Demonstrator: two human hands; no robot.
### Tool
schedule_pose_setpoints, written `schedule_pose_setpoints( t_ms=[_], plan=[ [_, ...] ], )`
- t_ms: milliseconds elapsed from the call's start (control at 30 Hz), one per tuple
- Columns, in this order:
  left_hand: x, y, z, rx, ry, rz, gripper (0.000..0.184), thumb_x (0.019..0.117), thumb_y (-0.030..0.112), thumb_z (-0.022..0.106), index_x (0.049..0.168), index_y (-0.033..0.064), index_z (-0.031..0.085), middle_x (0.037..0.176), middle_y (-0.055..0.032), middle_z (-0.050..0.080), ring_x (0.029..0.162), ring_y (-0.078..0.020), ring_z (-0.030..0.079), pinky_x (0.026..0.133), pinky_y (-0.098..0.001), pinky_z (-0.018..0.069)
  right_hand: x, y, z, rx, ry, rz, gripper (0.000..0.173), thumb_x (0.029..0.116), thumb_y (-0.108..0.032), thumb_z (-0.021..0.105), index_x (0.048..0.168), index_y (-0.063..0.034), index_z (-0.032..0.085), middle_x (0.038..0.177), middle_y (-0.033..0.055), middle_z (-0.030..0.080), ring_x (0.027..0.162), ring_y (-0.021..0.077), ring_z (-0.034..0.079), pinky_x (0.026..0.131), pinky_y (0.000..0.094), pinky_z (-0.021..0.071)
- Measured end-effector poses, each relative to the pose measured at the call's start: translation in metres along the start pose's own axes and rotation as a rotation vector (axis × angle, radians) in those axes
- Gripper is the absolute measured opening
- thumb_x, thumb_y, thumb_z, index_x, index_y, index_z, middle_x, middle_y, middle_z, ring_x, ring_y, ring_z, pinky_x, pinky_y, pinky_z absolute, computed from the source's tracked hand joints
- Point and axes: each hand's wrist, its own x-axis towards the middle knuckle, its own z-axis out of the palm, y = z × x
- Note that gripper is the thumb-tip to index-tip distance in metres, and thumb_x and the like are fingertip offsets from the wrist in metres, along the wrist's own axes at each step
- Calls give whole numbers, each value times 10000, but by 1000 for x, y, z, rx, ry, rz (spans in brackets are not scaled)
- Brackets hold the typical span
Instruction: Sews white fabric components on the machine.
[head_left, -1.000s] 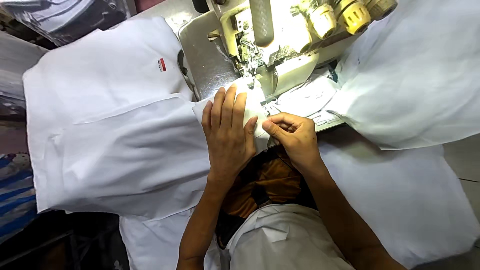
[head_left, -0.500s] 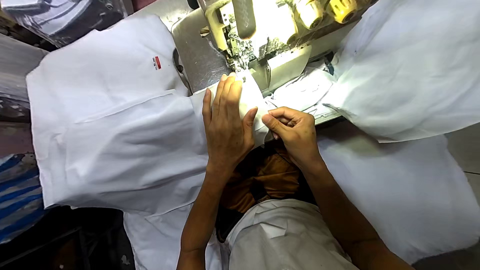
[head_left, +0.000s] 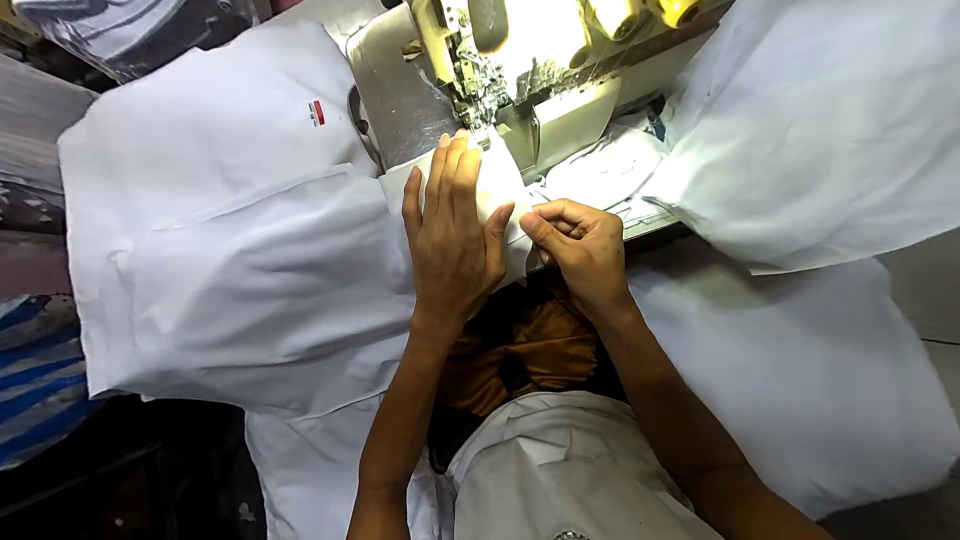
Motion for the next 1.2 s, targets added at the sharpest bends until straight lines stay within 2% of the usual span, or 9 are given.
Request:
schedule_pose_setpoints(
  t_ms=[167, 300, 400, 533, 667, 800, 867, 1000, 1200],
  plan=[
    [-5, -2, -1, 1, -3, 53, 544, 1075, 308, 419, 1495, -38, 407, 1601, -183, 404, 1532, -315, 302, 1231, -575, 193, -4, -2, -9, 48, -77, 21, 185, 1058, -179, 575, 1098, -61, 711, 667, 27, 594, 476, 77, 503, 437, 188, 443],
    [-2, -5, 2, 13, -17, 52, 521, 1084, 328, 400, 1478, -10, 448, 1586, -172, 431, 1537, -303, 296, 1238, -573, 161, 1, -11, -18, 97, -137, 84, 376, 1127, -227, 384, 1136, -23, 700, 779, 22, 676, 573, 52, 563, 534, 183, 486],
    [-1, -4, -2, 33, -62, 52, 500, 1098, 325, 369, 1467, 3, 471, 1603, -168, 410, 1547, -308, 275, 1244, -585, 143, 2, -15, -17, 24, -140, 39, 256, 1074, -261, 549, 1041, -65, 711, 696, -1, 622, 527, 58, 552, 490, 181, 481],
    [-3, -2, -8, -32, -37, 87, 523, 1081, 366, 403, 1444, 1, 498, 1600, -203, 392, 1548, -343, 255, 1240, -602, 146, 2, -17, -9, -60, -105, 6, 112, 971, -170, 721, 1007, -64, 725, 722, 6, 681, 513, 42, 566, 467, 165, 475],
    [-16, 12, -14, -76, -58, 125, 824, 915, 475, 662, 1530, -10, 408, 1605, -197, 385, 1537, -346, 274, 1246, -615, 147, -6, -18, -6, -43, -74, -8, 106, 969, -158, 723, 1024, -68, 727, 730, 14, 681, 528, 51, 577, 479, 178, 494],
    [-26, 6, 1, 11, 2, 88, 921, 775, 252, 745, 1564, -14, 353, 1624, -193, 360, 1539, -348, 271, 1246, -609, 148, -16, -18, 3, 21, -37, -47, 340, 970, -143, 712, 1297, -129, 619, 727, 33, 680, 498, 75, 553, 438, 185, 450],
    [-29, -3, -5, 42, 11, 19, 949, 742, 180, 776, 1559, -32, 342, 1629, -207, 341, 1530, -380, 275, 1231, -628, 164, -18, -18, 10, 20, -7, -90, 414, 964, -117, 713, 1349, -144, 565, 749, 20, 688, 526, 62, 582, 456, 179, 474],
    [-36, -21, -12, 65, -1, -61, 1097, 658, 81, 804, 1609, 11, 261, 1677, -159, 262, 1563, -334, 209, 1248, -625, 137, -17, -8, 17, -58, 69, -213, 271, 950, -78, 728, 1212, -82, 655, 842, 20, 717, 628, 70, 644, 544, 199, 545],
    [-51, -32, -11, 43, 5, -21, 1057, 762, 296, 785, 1614, 3, 233, 1689, -174, 227, 1578, -320, 171, 1251, -636, 134, -14, 3, 14, -77, 100, -259, 173, 945, -43, 724, 1117, -23, 727, 1008, 44, 746, 786, 83, 701, 690, 221, 605]
  ],
)
